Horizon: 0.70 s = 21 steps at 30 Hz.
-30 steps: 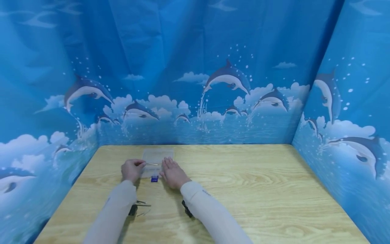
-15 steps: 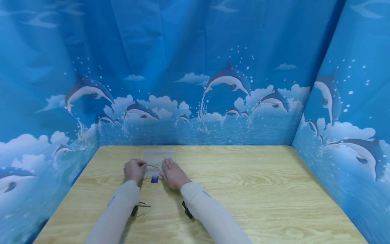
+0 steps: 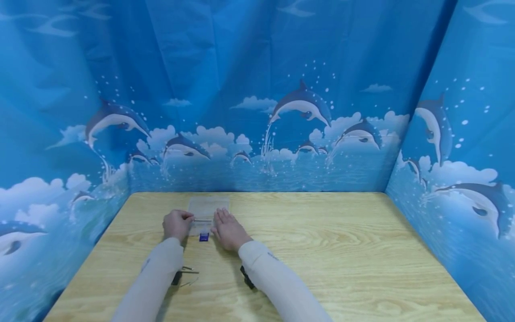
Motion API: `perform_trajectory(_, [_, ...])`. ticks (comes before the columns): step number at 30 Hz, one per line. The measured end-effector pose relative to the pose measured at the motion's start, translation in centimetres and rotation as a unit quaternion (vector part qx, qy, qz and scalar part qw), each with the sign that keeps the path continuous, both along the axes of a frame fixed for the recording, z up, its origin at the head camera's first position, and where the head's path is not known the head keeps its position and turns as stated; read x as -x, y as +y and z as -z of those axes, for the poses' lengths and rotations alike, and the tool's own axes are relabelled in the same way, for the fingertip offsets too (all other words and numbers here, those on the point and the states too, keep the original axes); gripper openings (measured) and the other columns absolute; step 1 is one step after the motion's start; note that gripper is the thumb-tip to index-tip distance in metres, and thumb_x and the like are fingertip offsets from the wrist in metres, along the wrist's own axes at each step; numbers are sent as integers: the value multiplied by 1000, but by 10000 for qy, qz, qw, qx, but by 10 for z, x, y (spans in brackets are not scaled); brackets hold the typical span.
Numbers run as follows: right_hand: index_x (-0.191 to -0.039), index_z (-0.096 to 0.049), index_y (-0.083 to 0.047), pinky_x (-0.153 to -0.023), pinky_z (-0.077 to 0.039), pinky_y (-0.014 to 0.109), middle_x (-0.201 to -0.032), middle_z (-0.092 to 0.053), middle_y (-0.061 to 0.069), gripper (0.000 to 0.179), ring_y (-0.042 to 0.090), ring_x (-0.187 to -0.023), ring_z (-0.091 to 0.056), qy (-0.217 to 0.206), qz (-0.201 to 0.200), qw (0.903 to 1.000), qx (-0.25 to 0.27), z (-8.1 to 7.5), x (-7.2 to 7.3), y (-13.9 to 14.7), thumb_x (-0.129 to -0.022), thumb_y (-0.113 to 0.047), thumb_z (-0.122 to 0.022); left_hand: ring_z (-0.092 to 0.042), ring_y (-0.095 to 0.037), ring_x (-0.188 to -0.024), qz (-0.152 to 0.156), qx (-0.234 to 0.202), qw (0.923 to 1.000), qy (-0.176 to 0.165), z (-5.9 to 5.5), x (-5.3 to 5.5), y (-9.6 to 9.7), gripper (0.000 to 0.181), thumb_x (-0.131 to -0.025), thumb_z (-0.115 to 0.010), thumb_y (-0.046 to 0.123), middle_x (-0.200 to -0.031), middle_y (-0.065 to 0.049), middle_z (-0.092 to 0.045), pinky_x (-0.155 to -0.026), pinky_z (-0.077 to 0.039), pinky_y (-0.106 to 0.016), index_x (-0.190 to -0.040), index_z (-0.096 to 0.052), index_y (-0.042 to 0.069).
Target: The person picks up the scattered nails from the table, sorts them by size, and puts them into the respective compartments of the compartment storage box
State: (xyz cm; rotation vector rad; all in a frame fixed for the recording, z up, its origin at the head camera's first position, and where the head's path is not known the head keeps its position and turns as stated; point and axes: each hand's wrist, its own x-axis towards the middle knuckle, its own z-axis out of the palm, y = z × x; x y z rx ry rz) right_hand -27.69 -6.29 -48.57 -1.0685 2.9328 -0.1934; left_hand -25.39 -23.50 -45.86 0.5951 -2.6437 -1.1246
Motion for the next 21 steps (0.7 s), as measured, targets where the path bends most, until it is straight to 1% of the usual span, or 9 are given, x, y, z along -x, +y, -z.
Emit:
perform_trajectory(4, [-151, -22, -5, -119, -15, 35, -158, -19, 11, 56, 24, -146, -14, -49, 27, 10000, -2, 0, 1, 0, -105, -37, -28, -65, -34, -94, 102, -187, 9997, 92, -3, -3, -1, 12, -90, -65, 6, -102, -20, -70, -79, -54, -46, -98, -73, 1])
perform_trajectory(8, [-151, -21, -5, -119, -14, 34, -159, -18, 11, 56, 23, -147, -13, -69, 41, 10000, 29, 2, 3, 1, -105, -38, -27, -65, -34, -95, 246, -219, 9993, 185, -4, -5, -4, 12, -90, -65, 6, -101, -20, -70, -80, -54, -47, -98, -73, 1])
perform_trajectory(15, [-151, -21, -5, -119, -15, 36, -159, -17, 11, 57, 24, -147, -13, -168, 50, 9998, 105, 5, 0, 0, -105, -38, -28, -66, -35, -92, 602, 50, 9968, 532, -1, -9, -12, 10, -88, -68, 7, -95, -18, -72, -83, -52, -49, -94, -73, 0])
perform_trajectory(18, [-151, -22, -5, -119, -16, 36, -159, -18, 11, 57, 24, -147, -13, -148, 27, 9998, 112, 5, 0, 0, -105, -38, -28, -67, -34, -92, 661, 142, 9961, 568, -1, -12, -17, 11, -87, -69, 8, -95, -17, -72, -82, -53, -48, -94, -74, 1])
perform_trajectory(21, [-151, -22, -5, -119, -16, 36, -158, -19, 11, 56, 24, -146, -14, -90, 18, 9999, 93, 4, 1, 0, -105, -37, -28, -67, -33, -93, 674, 119, 9965, 483, -5, -16, -23, 12, -88, -69, 10, -97, -17, -72, -79, -54, -46, -96, -73, 2])
